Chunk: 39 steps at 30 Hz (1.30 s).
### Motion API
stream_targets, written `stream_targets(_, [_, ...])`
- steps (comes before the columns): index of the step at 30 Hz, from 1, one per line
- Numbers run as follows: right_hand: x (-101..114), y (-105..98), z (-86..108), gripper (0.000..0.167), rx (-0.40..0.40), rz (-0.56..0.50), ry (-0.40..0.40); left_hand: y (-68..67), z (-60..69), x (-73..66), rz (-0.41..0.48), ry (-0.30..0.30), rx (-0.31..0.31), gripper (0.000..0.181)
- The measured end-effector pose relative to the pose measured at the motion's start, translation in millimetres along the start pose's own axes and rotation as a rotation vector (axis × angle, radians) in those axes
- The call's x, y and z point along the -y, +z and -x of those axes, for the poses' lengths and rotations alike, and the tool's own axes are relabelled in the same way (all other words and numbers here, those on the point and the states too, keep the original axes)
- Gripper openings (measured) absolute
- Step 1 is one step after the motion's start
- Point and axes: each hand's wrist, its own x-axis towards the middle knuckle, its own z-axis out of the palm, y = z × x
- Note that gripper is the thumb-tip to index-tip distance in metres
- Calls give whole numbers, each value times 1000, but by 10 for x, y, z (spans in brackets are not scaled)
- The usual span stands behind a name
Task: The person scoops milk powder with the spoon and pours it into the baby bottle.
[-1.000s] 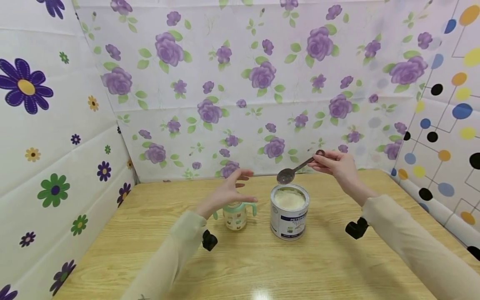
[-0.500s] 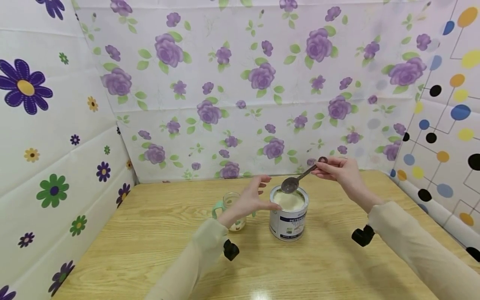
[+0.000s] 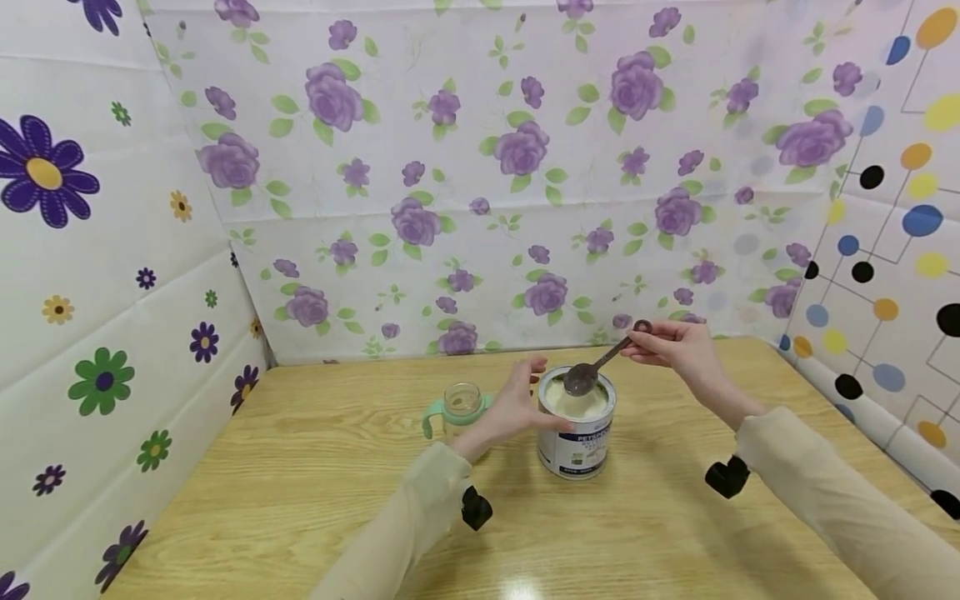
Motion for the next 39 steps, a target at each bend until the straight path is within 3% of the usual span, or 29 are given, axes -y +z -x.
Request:
stream_targets(8, [-13,12,45,26,-10,40,0,66,-11,74,57,-31,23,95])
stream_targets(16, [1,62,58,33,-10,140,-50,71,-34,124,157,-5,54,90])
stream_targets(26, [-36,166,53,27,13,284,-81,85,-33,166,132,3,21,82])
stream_targets(39, [-103,311,23,23,13,329,-40,101,-25,181,147,41,-4,76])
